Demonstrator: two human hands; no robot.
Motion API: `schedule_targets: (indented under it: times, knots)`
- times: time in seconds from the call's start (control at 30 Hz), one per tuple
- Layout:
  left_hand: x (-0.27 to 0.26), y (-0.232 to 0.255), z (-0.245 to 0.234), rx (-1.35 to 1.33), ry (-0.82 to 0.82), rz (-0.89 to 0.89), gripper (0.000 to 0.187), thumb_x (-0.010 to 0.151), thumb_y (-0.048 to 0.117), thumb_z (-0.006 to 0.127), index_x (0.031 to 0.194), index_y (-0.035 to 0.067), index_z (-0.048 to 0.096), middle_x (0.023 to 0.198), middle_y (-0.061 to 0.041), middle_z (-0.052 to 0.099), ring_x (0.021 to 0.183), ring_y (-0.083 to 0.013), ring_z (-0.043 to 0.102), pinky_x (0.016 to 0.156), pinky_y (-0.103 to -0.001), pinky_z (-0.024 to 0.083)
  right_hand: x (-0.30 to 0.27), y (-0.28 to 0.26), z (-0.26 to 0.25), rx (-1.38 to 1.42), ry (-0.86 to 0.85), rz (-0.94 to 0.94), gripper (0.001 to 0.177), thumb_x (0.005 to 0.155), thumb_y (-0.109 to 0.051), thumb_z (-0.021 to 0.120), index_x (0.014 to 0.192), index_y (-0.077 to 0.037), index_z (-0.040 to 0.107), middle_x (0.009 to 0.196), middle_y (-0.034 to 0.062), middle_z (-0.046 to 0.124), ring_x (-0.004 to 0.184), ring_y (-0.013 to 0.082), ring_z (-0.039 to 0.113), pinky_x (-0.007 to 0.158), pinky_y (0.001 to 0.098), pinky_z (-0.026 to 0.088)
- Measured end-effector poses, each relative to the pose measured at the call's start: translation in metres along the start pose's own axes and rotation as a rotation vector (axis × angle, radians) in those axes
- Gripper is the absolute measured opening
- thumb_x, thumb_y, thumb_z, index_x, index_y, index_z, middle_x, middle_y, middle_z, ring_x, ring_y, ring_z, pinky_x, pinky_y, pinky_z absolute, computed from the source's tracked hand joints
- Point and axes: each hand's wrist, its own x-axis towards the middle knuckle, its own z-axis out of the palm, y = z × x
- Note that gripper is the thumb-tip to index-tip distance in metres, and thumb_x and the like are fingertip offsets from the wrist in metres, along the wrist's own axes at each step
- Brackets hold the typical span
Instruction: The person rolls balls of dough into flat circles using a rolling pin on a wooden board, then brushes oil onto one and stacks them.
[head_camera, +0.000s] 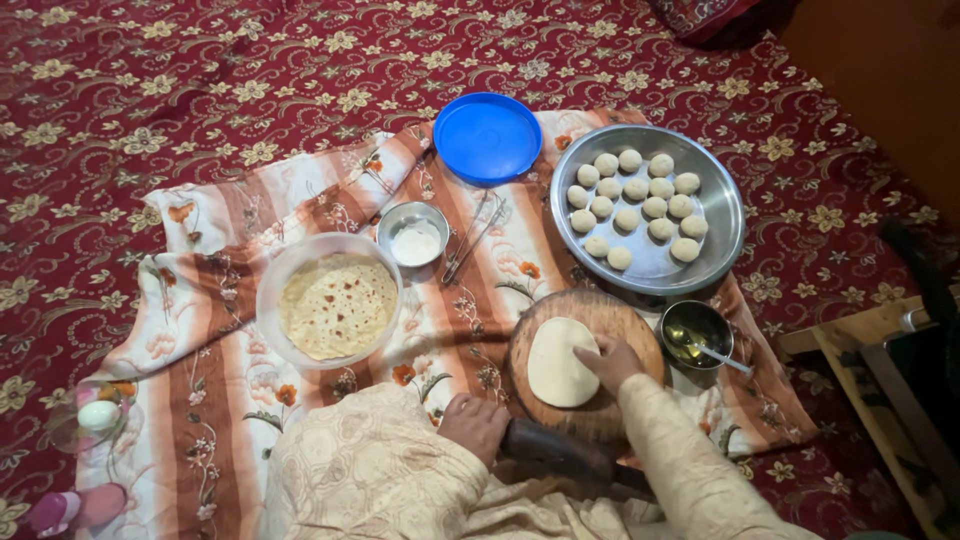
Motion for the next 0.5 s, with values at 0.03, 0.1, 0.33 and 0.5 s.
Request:
schedule_targets:
  times: [0.03,0.1,0.33,0.5]
  knots:
    - [-0.001,-0.001,0.003,0.020,0.009,-0.004,0.030,0.072,0.015,0.070,0.101,0.008,0.063,0.097,-0.010,0.067,0.100,-0.0313,0.063,0.096,-0.049,0.039,-0.008,-0.015,-0.001,0.000,0.001,-0.003,0.033,0.086,-0.024,0.077,0.113,-0.003,0.076,0.099,0.0098,0.081,0.085,0.0185,0.073,0.078,0.0334,0.057]
    - [-0.003,-0.004,0.012,0.040,0.019,-0.008,0.027,0.076,0.014,0.068,0.102,0.010,0.063,0.098,-0.009,0.067,0.101,-0.0302,0.063,0.097,-0.048,0.039,-0.030,-0.057,-0.010,-0.133,-0.033,-0.061,0.028,0.089,-0.024,0.077,0.110,-0.006,0.077,0.096,0.0136,0.078,0.082,0.0277,0.074,0.074,0.0401,0.055]
    - [-0.003,-0.016,0.039,0.104,0.014,-0.004,0.019,0.081,0.017,0.064,0.100,0.013,0.063,0.097,-0.007,0.067,0.098,-0.0290,0.063,0.090,-0.047,0.042,-0.114,-0.117,-0.017,-0.727,0.211,-0.770,0.022,0.075,-0.017,0.078,0.097,-0.015,0.079,0.102,0.0082,0.076,0.099,0.0308,0.071,0.086,0.0395,0.056]
    - [0.007,-0.014,0.033,0.091,0.025,-0.016,0.018,0.080,0.017,0.065,0.098,0.014,0.063,0.097,-0.006,0.067,0.098,-0.0278,0.064,0.089,-0.045,0.043,-0.126,-0.059,-0.022,-0.796,-0.212,-0.450,0.027,0.077,-0.019,0.080,0.103,-0.015,0.079,0.103,0.0093,0.075,0.103,0.0319,0.068,0.088,0.0417,0.053]
